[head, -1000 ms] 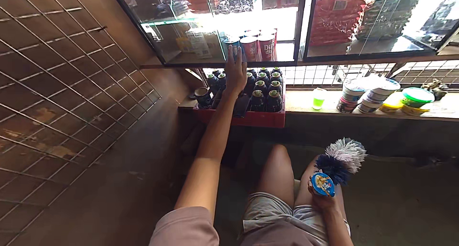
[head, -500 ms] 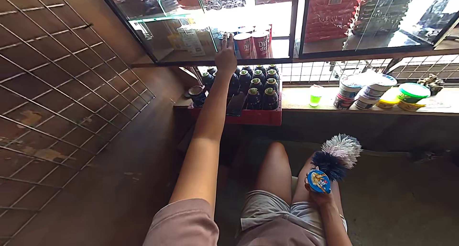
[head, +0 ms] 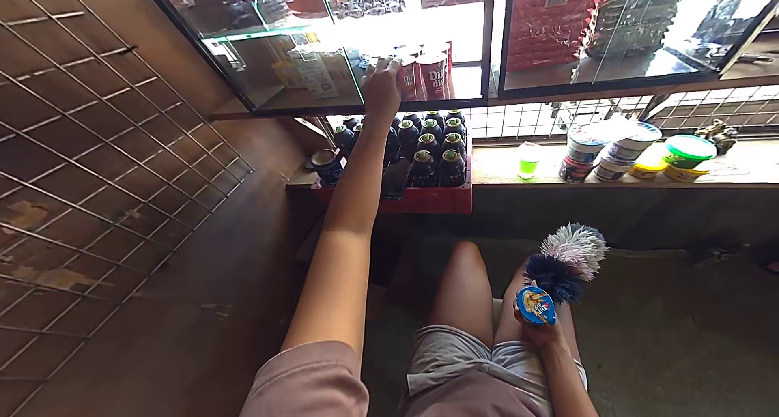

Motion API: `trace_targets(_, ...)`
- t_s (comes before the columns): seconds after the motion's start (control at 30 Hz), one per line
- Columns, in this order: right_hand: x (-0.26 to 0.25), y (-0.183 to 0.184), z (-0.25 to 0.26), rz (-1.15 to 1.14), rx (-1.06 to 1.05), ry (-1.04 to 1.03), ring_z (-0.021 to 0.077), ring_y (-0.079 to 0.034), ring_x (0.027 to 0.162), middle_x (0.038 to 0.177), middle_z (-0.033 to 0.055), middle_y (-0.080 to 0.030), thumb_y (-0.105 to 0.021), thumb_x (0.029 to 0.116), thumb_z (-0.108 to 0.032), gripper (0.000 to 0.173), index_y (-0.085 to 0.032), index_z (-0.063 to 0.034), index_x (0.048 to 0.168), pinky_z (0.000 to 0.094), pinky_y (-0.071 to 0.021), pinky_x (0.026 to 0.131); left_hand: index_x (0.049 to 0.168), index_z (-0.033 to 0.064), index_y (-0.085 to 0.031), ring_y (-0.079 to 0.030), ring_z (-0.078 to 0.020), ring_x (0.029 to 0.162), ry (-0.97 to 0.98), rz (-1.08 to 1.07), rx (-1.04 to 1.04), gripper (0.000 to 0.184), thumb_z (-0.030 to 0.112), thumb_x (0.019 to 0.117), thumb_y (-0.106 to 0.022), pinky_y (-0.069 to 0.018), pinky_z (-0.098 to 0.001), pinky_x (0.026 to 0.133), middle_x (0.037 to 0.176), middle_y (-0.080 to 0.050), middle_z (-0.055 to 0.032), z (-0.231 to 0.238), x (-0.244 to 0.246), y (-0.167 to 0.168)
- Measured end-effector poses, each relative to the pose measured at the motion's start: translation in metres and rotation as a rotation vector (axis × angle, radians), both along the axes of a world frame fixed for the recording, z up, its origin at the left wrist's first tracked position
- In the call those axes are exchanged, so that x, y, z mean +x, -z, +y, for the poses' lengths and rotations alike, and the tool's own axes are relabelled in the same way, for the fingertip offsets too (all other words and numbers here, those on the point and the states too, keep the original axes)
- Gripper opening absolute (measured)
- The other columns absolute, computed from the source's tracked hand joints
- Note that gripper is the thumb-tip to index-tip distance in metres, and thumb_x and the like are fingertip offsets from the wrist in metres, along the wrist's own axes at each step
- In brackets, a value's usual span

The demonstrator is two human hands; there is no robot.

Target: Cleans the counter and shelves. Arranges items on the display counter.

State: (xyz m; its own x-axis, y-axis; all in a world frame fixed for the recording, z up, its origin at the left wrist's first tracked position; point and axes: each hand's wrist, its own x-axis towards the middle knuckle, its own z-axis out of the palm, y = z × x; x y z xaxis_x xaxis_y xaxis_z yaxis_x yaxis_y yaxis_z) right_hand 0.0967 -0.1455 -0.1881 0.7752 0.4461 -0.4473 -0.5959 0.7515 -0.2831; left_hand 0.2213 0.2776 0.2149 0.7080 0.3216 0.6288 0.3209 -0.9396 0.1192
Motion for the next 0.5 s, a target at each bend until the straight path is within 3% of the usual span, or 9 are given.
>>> trace_targets(0.2,0.001,0.004,0.001,-0.021,-0.034,0.001,0.0181,-0.072,0.072,0.085,0.011,-0.071,-0.025,0.1079,-0.019,0.036,-0.058,-0.006,0.106,0.0316,-0.0598,0.057,0.144,0.0125,-0.058,-0.049,-0.0422,0.136,-0.011,0.0,-0.005,0.042,0.013,0.1021,-0.056,-0.0415,-0.061,0.105,0.15,-0.054,-0.0132,0.005,0.006,0.002)
trace_targets(0.27,0.0,0.003,0.001,-0.069,-0.03,-0.007,0.018,-0.073,0.074,0.088,0.0114,-0.072,-0.037,0.106,-0.022,0.027,-0.059,-0.0061,0.108,0.0317,-0.0601,0.058,0.143,0.0127,-0.059,-0.049,-0.0424,0.137,-0.022,0.027,-0.001,0.041,0.013,0.1023,-0.055,-0.0407,-0.0615,0.106,0.148,-0.056,-0.0134,0.004,0.006,-0.002)
trace_targets(0.3,0.0,0.004,0.001,-0.087,-0.004,-0.009,0.0191,-0.073,0.072,0.087,0.013,-0.073,-0.049,0.0983,-0.02,0.022,-0.062,-0.0047,0.108,0.0326,-0.0598,0.056,0.142,0.0119,-0.059,-0.048,-0.0442,0.137,-0.02,0.042,-0.001,0.041,0.011,0.1019,-0.055,-0.0395,-0.0632,0.106,0.148,-0.056,-0.0149,0.004,0.006,-0.005)
trace_targets(0.33,0.0,0.004,0.001,-0.096,-0.004,-0.011,0.0191,-0.073,0.07,0.086,0.0131,-0.073,-0.051,0.0971,-0.02,0.022,-0.062,-0.0043,0.107,0.0328,-0.0599,0.056,0.142,0.0116,-0.06,-0.048,-0.045,0.136,-0.029,0.061,0.006,0.041,0.01,0.1013,-0.055,-0.0388,-0.0639,0.106,0.148,-0.056,-0.0156,0.003,0.005,-0.008)
trace_targets(0.37,0.0,0.003,0.0,-0.104,-0.026,-0.013,0.0179,-0.073,0.071,0.086,0.0114,-0.073,-0.041,0.1042,-0.02,0.025,-0.061,-0.0051,0.108,0.032,-0.0603,0.057,0.141,0.0112,-0.06,-0.047,-0.0457,0.136,-0.042,0.078,0.014,0.041,0.01,0.0999,-0.056,-0.0382,-0.0642,0.106,0.148,-0.055,-0.0166,0.0,0.004,-0.011)
trace_targets(0.43,0.0,0.001,0.0,-0.079,-0.051,-0.015,0.0171,-0.072,0.072,0.085,0.0093,-0.072,-0.027,0.1064,-0.018,0.033,-0.058,-0.0067,0.107,0.0318,-0.0601,0.059,0.143,0.009,-0.058,-0.044,-0.0478,0.138,-0.056,0.096,0.024,0.047,0.012,0.096,-0.061,-0.0358,-0.0665,0.107,0.153,-0.048,-0.019,-0.01,0.002,-0.016)
trace_targets(0.5,0.0,-0.001,0.0,-0.065,-0.039,-0.005,0.0183,-0.072,0.07,0.084,0.0107,-0.072,-0.029,0.1048,-0.015,0.031,-0.059,-0.0051,0.105,0.0322,-0.0604,0.057,0.145,0.0079,-0.055,-0.042,-0.0495,0.138,-0.012,0.069,0.04,0.054,0.017,0.0931,-0.065,-0.0344,-0.0684,0.104,0.155,-0.044,-0.0201,-0.023,0.002,-0.019)
